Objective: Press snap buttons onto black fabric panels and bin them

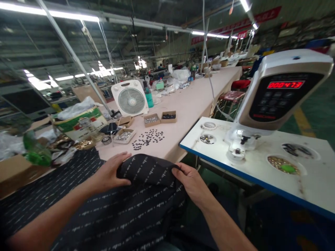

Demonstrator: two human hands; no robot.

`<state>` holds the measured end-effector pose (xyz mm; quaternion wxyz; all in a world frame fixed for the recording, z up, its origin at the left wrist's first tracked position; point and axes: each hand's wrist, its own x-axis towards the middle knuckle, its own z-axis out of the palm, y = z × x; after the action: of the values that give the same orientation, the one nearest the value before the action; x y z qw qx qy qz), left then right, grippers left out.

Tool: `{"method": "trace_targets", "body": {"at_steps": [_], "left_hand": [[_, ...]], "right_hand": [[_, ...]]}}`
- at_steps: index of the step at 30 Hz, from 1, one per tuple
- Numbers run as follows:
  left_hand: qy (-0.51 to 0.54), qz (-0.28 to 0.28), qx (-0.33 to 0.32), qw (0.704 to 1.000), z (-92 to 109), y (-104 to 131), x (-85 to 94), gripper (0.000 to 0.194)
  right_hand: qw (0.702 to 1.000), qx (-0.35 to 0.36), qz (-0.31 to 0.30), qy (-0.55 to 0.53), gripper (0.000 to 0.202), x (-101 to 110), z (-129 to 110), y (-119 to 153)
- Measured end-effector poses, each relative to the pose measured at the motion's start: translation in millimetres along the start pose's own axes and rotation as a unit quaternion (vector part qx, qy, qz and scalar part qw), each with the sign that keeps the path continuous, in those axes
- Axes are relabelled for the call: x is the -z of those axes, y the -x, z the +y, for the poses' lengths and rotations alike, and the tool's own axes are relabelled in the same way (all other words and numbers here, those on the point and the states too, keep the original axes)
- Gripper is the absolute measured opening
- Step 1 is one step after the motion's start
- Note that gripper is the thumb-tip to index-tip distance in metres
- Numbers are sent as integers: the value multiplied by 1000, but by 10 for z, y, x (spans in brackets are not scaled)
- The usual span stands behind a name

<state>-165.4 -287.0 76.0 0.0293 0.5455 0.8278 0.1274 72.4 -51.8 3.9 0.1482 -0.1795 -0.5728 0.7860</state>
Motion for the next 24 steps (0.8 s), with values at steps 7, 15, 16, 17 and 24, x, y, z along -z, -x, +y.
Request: {"method": "trace_targets", "body": {"at_steps": [7,15,16,17,24], "left_hand": [[87,-135,-33,987,256,-354,-44,21],[28,-77,-56,995,818,-599,183,20],[29,-79,-59,995,852,-610,215,21],[29,-87,-64,994,867,-616,242,23],[14,-257,-54,965,714,-630,199,19]], "right_hand": [[854,221,263,391,57,93,-310,188],[773,257,24,580,82,-522,-410,-68],[790,227,11,569,66,-516,-368,-138],[805,203,-3,558,46,-497,-336,-195],[842,193,-75,498,11,-381,-455,-260]]}}
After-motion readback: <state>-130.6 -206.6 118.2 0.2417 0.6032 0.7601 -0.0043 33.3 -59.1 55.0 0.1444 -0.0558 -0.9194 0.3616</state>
